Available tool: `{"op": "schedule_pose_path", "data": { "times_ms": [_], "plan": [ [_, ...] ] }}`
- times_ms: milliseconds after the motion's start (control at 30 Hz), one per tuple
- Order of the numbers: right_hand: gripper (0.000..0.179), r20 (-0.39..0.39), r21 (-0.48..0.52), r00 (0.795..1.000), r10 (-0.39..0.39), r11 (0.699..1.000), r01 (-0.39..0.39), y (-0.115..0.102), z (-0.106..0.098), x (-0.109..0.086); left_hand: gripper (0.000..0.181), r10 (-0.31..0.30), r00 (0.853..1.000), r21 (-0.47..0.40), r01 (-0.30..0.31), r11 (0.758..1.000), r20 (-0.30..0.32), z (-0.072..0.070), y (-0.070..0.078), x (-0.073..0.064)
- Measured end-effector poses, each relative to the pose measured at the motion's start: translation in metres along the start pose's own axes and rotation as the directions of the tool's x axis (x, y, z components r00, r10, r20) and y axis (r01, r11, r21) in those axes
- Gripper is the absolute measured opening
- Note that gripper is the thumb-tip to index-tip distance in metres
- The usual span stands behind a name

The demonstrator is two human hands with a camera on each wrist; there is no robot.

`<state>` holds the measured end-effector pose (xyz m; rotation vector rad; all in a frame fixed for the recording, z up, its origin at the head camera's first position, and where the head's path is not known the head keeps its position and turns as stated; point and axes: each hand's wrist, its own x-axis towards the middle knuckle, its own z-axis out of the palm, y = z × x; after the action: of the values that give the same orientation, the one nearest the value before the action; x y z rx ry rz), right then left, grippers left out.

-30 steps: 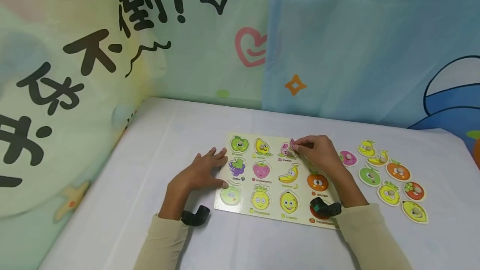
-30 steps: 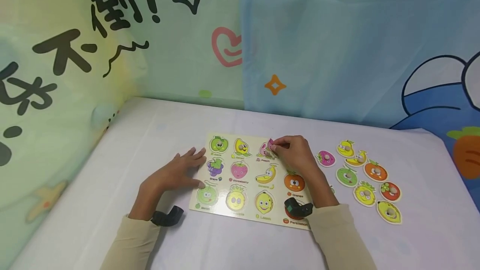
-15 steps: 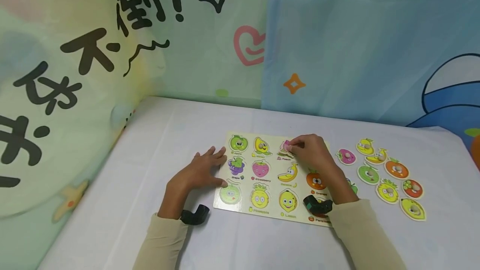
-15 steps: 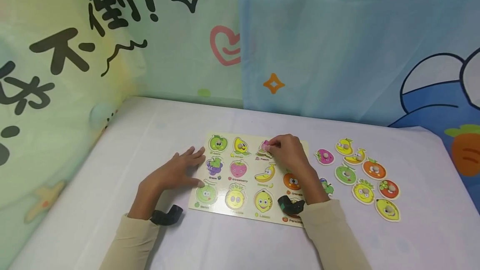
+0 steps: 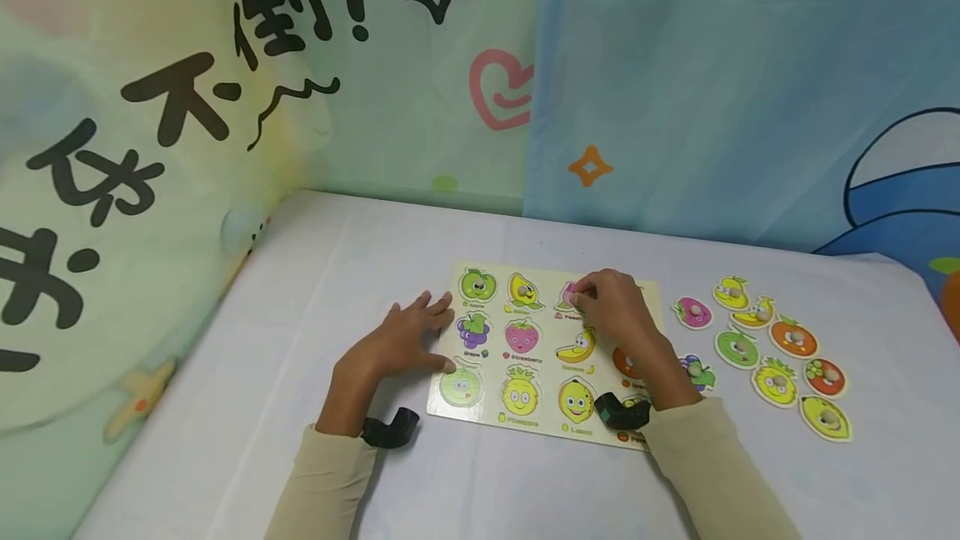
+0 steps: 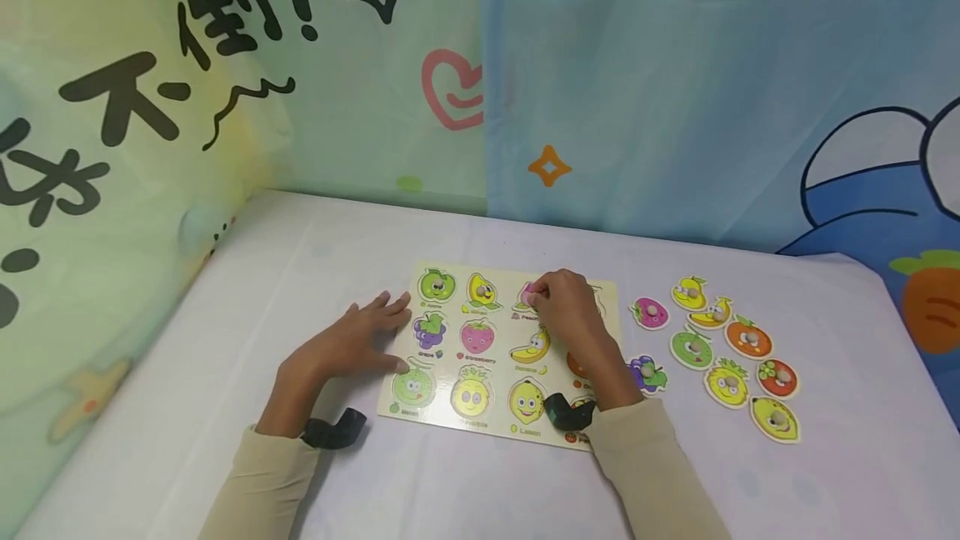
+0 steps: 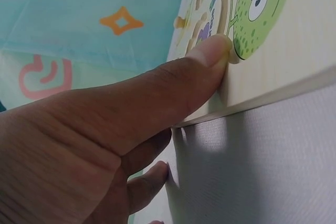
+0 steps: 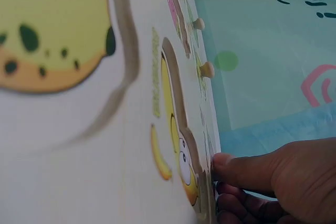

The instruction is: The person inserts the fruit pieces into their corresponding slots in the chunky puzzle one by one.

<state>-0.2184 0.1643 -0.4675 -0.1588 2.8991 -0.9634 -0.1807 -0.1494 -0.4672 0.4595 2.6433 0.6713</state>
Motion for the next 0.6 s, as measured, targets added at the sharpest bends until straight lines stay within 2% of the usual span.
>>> {"op": "schedule_pose_path", "data": {
  "times_ms": [167, 400, 600],
  "plan": [
    [0.020, 0.010, 0.010, 0.999, 0.043, 0.999, -0.043, -0.0028, 0.0014, -0.0002, 0.083, -0.005, 1.000, 0.007, 0.005, 1.000, -0.001, 0.0003, 0.0008, -0.0002],
    [0.019, 0.010, 0.005, 1.000, 0.023, 1.000, -0.023, -0.0030, 0.0027, 0.0001, 0.083, -0.001, 1.000, 0.011, 0.001, 1.000, -0.009, 0.0023, 0.0008, -0.0008],
    [0.018, -0.018, 0.025, 0.999, 0.049, 0.999, -0.049, -0.0013, 0.0022, -0.0006, 0.083, 0.006, 1.000, 0.012, -0.006, 1.000, -0.015, 0.0033, 0.0022, 0.0007]
  ]
}}
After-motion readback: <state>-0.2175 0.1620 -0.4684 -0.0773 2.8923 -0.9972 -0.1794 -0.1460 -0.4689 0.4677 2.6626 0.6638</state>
